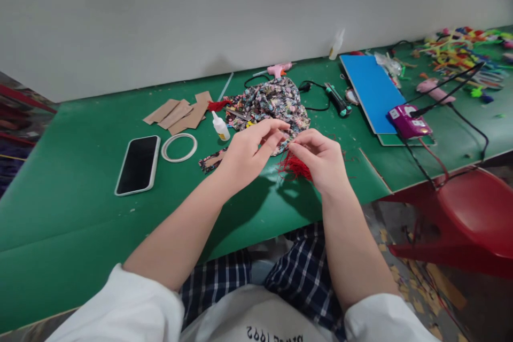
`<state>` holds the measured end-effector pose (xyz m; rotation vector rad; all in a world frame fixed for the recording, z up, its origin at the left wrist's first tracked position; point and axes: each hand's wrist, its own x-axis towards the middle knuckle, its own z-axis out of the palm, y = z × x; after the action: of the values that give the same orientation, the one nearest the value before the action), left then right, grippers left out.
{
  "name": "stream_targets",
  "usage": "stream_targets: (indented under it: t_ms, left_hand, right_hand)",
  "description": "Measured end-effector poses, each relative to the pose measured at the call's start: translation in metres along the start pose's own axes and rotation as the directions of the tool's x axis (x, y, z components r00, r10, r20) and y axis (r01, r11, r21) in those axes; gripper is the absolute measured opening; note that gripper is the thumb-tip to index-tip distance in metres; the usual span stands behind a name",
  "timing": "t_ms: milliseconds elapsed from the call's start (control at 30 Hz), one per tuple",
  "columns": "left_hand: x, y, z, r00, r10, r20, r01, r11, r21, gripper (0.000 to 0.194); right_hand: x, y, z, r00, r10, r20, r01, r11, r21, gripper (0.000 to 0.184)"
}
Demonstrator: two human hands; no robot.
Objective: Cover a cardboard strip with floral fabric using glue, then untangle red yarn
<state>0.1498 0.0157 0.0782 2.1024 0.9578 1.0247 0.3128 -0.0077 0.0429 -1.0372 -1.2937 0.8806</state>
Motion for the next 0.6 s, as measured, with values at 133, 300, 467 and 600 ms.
stream_targets:
  t_ms: [133, 300, 467, 600]
  left_hand:
    - [0.001, 0.000, 0.005, 0.982, -0.181, 0.052, 0.188, 0.942, -0.279, 0.023]
    - [0.001, -0.002, 0.012, 0.972, -0.223, 0.067, 0.231, 0.887, -0.399, 0.030]
    - [0.000, -0.004, 0.017, 0.981, -0.195, -0.015, 0.175, 0.905, -0.387, 0.025]
    - [0.000, -0.003, 0.017, 0.977, -0.205, -0.052, 0.169, 0.904, -0.392, 0.021]
  right_hand:
    - [0.001, 0.000, -0.001, 0.997, -0.011, -0.075, 0.011, 1.000, -0.003, 0.003]
    - [0.001, 0.001, -0.001, 0.992, -0.062, -0.114, 0.058, 0.997, -0.041, 0.003]
    - [0.000, -0.001, 0.002, 0.993, -0.061, -0.099, 0.060, 0.998, -0.017, 0.002]
    - [0.000, -0.005, 0.005, 0.989, -0.022, -0.149, 0.025, 1.000, 0.017, 0.001]
